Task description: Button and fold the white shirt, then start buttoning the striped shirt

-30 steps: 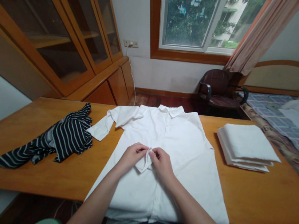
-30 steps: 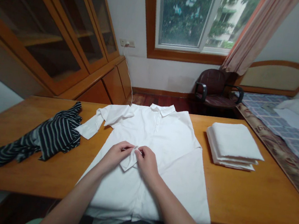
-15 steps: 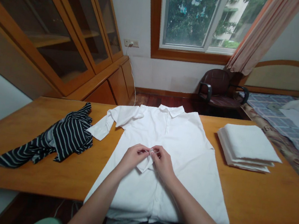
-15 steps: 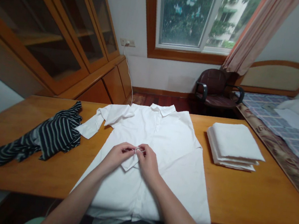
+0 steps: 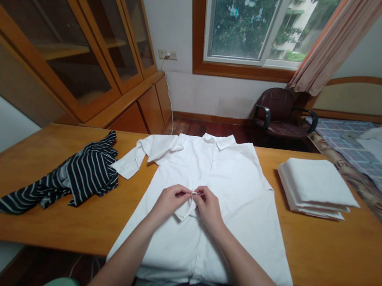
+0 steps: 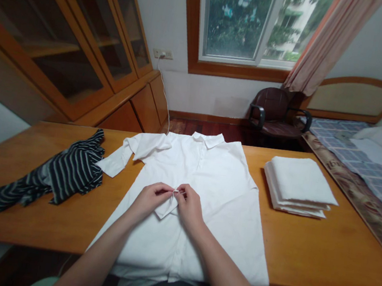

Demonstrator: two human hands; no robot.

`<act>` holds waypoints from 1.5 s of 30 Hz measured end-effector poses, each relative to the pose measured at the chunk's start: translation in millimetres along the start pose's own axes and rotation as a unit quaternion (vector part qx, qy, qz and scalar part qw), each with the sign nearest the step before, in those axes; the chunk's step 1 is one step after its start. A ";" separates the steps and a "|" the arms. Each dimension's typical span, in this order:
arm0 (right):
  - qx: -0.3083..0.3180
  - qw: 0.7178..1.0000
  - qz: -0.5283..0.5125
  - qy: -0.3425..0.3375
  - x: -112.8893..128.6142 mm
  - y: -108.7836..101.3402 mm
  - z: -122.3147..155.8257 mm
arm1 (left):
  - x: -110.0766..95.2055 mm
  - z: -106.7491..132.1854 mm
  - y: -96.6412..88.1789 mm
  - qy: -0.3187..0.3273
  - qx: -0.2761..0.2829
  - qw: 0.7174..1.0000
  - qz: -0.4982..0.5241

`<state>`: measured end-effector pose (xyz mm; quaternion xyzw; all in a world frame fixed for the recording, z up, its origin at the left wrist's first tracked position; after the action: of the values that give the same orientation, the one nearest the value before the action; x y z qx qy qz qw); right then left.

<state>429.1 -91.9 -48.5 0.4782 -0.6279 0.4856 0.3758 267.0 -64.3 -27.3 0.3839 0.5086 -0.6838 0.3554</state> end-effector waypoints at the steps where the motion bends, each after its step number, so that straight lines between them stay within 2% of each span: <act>1: 0.000 1.000 0.001 0.000 0.5 -0.1 0.1 | -1.0 0.2 -0.5 0.008 0.001 1.000 -0.007; 6: -0.006 1.000 0.002 -0.002 1.6 -0.1 1.1 | -4.7 0.9 -2.7 0.056 0.018 0.998 -0.030; 10: -0.011 1.000 0.011 -0.005 1.6 -0.3 1.7 | -3.2 0.4 -3.2 0.067 0.028 0.997 -0.022; 20: -0.021 1.000 0.005 -0.003 -0.1 1.2 3.9 | -7.8 3.7 -7.3 0.056 0.041 0.998 -0.003; 28: -0.022 1.000 0.004 -0.011 -0.9 0.0 3.9 | -3.7 2.5 -9.9 0.041 0.058 0.997 0.008; 45: -0.013 1.000 0.017 -0.006 4.2 -0.6 3.6 | -6.0 2.7 -7.8 0.025 0.050 0.998 0.006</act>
<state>428.5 -96.5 -45.3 0.4653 -0.6445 0.4807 0.3703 262.4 -64.6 -18.2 0.4209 0.4801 -0.6966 0.3272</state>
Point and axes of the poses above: each hand's wrist, its own z-axis away from the middle knuckle, its own y-axis out of the palm, x = y × z, the point moved 1 cm from there along -z, towards the middle knuckle, and after that the axes turned 11 degrees about -y, right-handed, at the moved point
